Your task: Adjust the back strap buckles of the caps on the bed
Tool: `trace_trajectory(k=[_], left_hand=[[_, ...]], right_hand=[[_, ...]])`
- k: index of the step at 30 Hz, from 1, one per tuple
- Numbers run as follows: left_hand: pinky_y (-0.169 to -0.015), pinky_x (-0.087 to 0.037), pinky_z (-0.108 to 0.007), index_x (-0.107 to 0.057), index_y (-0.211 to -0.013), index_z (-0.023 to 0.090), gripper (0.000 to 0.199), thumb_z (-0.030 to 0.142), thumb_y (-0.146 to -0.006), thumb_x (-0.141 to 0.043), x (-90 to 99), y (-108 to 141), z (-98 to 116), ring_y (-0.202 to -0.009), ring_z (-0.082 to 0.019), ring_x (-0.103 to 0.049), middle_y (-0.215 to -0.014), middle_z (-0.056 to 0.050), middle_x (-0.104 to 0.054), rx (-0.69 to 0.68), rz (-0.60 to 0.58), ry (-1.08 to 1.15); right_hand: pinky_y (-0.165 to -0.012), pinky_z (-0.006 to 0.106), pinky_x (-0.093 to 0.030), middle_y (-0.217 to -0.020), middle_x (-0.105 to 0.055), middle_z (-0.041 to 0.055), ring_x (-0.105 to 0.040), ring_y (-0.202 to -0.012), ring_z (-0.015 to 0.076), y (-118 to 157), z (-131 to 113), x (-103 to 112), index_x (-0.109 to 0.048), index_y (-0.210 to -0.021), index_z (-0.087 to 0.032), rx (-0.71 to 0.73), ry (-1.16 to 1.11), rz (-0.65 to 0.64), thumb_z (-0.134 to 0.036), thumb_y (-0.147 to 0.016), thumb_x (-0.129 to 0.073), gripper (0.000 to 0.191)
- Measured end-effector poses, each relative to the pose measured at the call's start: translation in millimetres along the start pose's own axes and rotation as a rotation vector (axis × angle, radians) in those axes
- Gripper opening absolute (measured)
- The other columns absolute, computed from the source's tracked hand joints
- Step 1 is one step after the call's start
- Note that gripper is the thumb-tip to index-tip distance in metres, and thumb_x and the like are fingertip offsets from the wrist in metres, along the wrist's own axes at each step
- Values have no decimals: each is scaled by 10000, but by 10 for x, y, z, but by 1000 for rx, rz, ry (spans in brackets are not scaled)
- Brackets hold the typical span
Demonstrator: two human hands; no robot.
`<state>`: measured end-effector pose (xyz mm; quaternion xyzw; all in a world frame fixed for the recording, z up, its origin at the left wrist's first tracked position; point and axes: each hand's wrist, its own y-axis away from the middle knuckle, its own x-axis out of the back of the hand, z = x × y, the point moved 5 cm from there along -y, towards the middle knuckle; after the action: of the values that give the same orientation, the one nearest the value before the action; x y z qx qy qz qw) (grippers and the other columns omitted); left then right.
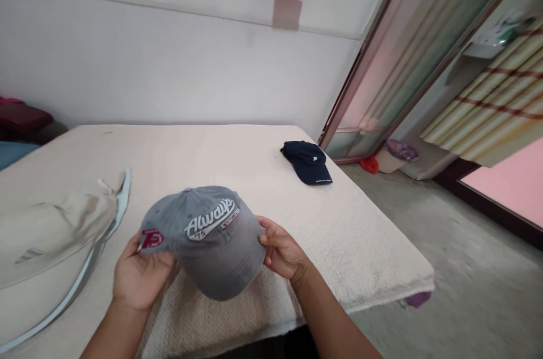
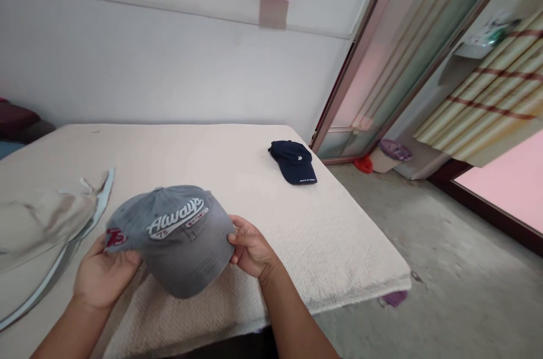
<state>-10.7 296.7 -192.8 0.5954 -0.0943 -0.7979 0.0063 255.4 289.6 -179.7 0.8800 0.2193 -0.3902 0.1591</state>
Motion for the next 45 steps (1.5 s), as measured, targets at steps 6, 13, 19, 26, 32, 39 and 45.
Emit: trace_trajectory(k=[6, 13, 19, 26, 32, 39, 45], left_hand=[[-553, -571, -307, -660, -875, 137, 392, 280, -942, -302, -260, 108, -295, -618, -190, -686, -731, -96, -723, 73, 252, -189], [-626, -582, -355, -648, -916, 62, 341, 222, -914, -347, -254, 99, -475, -697, -220, -677, -784, -150, -685, 192, 285, -335], [-675, -594, -306, -647, -929, 50, 271, 132, -885, -393, -130, 57, -496, -753, -192, -685, -862, -156, -690, 173, 354, -346], [-597, -589, -237, -656, -887, 57, 232, 94, -877, -427, -39, 23, -485, -673, -150, -677, -847, -129, -684, 171, 397, -374], [-557, -582, -228, -655, -882, 61, 221, 94, -874, -436, -4, 30, -474, -630, -135, -659, -838, -114, -673, 176, 434, -366], [-528, -572, -216, -652, -864, 81, 200, 88, -863, -452, 31, 46, -480, -610, -122, -641, -841, -96, -659, 166, 485, -390], [-505, -559, -198, -652, -853, 88, 195, 73, -856, -458, 43, 59, -512, -591, -109, -635, -822, -76, -661, 171, 494, -411]], right_hand=[[-404, 156, -428, -704, -654, -17, -514, -401, 50, 26, -93, 82, -576, -1148, -153, 63, -24, 15, -150, -712, -704, 454], [-425, 163, -425, -804, -657, 9, -546, -504, 75, 97, -227, 112, -586, -1138, -179, 137, -50, 22, -150, -720, -683, 430], [-559, 189, -487, -868, -671, 28, -593, -635, 102, 109, -395, 227, -611, -1114, -170, 168, -24, 83, -143, -707, -686, 414], [-574, 179, -493, -934, -678, 0, -600, -680, 91, -222, -945, 341, -630, -1065, -225, 382, 72, 179, -151, -741, -648, 333], [-506, 161, -461, -949, -666, -25, -578, -661, 76, -698, -1652, 546, -628, -1012, -250, 622, 52, 279, -109, -743, -587, 306], [-410, 166, -417, -579, -565, -53, -480, -460, 73, -837, -1433, 1551, -552, -775, -190, 511, 37, 696, -36, -653, -644, 217], [-499, 218, -486, -647, -587, -34, -541, -544, 98, -762, -1277, 1846, -552, -799, -184, 439, 72, 818, -67, -729, -653, 170]])
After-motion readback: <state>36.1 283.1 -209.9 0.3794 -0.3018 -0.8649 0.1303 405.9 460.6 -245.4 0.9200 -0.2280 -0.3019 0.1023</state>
